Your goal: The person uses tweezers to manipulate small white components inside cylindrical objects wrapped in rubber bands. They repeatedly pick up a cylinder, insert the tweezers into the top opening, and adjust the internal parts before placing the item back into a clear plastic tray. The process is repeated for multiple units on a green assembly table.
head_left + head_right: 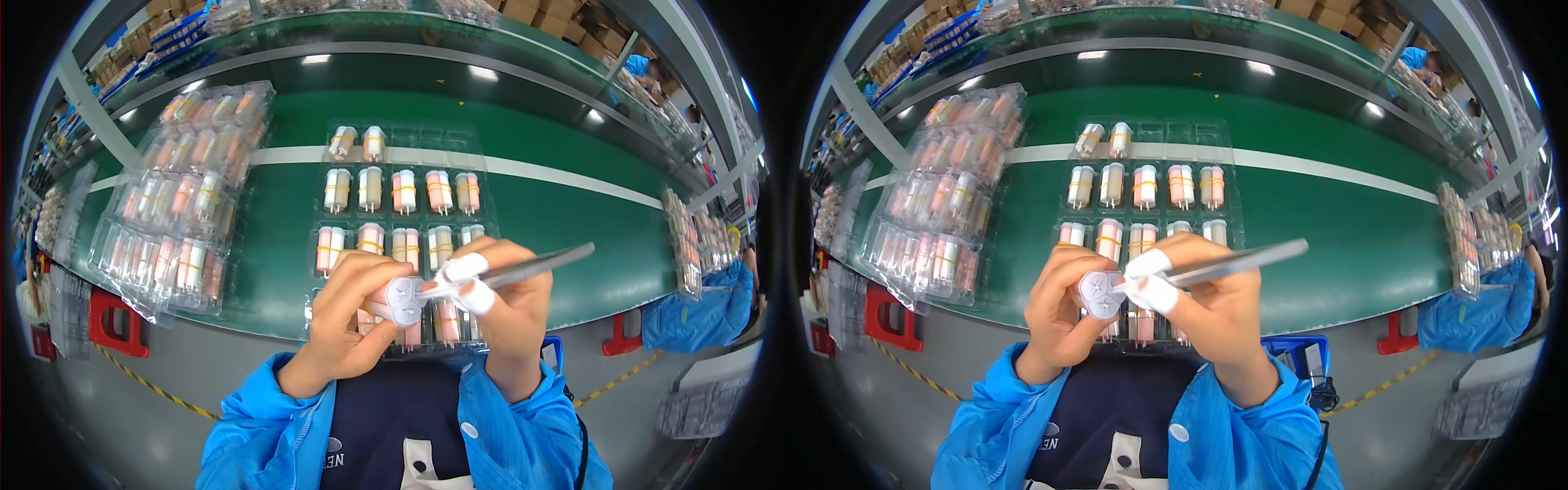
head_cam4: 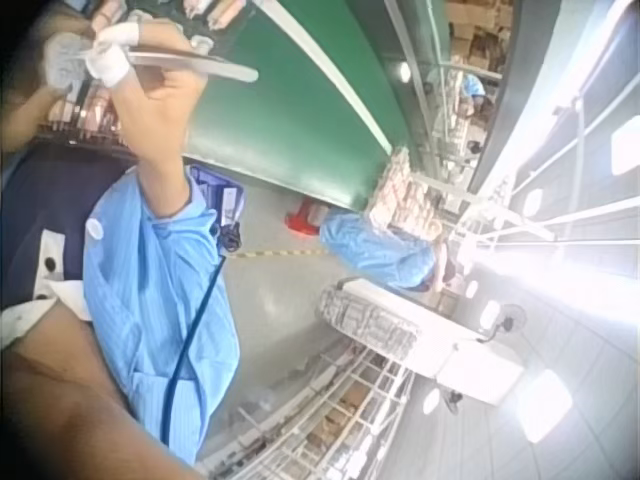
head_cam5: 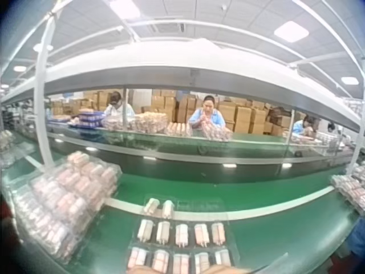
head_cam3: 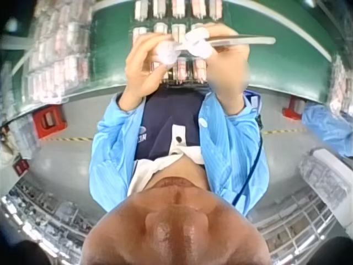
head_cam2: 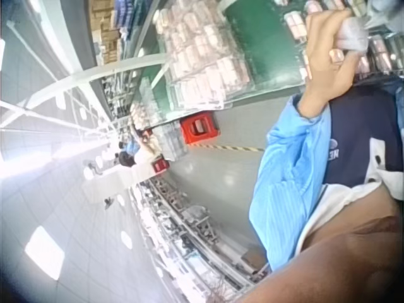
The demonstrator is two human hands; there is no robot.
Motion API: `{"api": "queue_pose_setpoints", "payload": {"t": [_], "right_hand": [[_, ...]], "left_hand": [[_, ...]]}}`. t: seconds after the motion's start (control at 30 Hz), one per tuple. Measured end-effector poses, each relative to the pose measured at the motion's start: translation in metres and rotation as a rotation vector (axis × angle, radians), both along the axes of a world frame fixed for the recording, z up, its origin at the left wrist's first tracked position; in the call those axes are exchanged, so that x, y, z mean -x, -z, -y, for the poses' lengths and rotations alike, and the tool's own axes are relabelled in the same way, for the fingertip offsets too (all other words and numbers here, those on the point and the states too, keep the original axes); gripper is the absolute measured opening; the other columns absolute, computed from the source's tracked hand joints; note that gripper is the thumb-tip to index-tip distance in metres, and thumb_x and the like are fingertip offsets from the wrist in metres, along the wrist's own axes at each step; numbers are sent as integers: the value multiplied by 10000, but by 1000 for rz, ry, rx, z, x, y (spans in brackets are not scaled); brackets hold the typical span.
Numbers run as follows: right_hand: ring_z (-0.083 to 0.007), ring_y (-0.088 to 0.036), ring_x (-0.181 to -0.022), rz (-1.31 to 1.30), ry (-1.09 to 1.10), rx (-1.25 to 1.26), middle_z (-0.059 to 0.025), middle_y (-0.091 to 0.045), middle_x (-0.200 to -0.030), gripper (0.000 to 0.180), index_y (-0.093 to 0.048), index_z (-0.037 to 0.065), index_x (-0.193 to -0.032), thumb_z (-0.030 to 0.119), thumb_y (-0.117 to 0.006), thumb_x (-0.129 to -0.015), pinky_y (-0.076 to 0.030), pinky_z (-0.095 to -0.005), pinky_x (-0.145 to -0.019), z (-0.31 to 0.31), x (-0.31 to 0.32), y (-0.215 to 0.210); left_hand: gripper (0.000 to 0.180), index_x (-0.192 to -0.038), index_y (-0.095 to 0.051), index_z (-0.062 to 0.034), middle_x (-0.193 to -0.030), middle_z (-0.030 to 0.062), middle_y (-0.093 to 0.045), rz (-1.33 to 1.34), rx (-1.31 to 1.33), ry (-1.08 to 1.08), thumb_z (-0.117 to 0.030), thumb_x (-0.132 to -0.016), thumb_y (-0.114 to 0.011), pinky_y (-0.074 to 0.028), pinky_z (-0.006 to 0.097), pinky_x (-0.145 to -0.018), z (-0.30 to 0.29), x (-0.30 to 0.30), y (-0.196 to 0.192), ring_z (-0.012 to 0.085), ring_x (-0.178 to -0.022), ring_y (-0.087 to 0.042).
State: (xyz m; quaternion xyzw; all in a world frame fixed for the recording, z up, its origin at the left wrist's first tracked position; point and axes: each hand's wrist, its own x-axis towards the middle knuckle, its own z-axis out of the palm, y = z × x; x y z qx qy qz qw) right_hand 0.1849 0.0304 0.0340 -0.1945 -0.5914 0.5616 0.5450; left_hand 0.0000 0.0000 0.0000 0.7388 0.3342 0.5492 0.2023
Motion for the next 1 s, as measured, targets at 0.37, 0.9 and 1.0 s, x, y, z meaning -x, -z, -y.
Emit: {"api": "queue_pose_setpoints", "payload": {"t": [0.37, 0.9, 1.0], "right_hand": [[-224, -627, -826, -150, 368, -46, -158, -594, -907, 198, -587, -39, -953, -27, -640, -762, -555, -396, -782, 12, -14, 15], [-206, -610, -849, -46, 287, -89, -159, -626, -928, 232, -649, -15, -968, 7, -710, -745, -488, -298, -717, 5, 9, 27], [-188, -614, -812, 4, 326, -104, -142, -643, -889, 227, -666, -9, -946, 22, -735, -731, -485, -286, -680, 7, 13, 24]], "left_hand": [[491, -1153, -553, 45, -1057, 153, -552, 301, 194, 5, 44, -682, -690, -488, 305, -777, 1, 0, 2, 236, -961, -562], [453, -1076, -517, 15, -1125, 189, -578, 128, 95, -81, 77, -671, -710, -489, 335, -823, -4, -4, 16, 261, -1027, -572], [442, -1071, -528, 17, -1081, 182, -594, 234, 167, -92, 63, -674, -716, -493, 328, -805, 0, -12, 18, 258, -991, -584]]}}
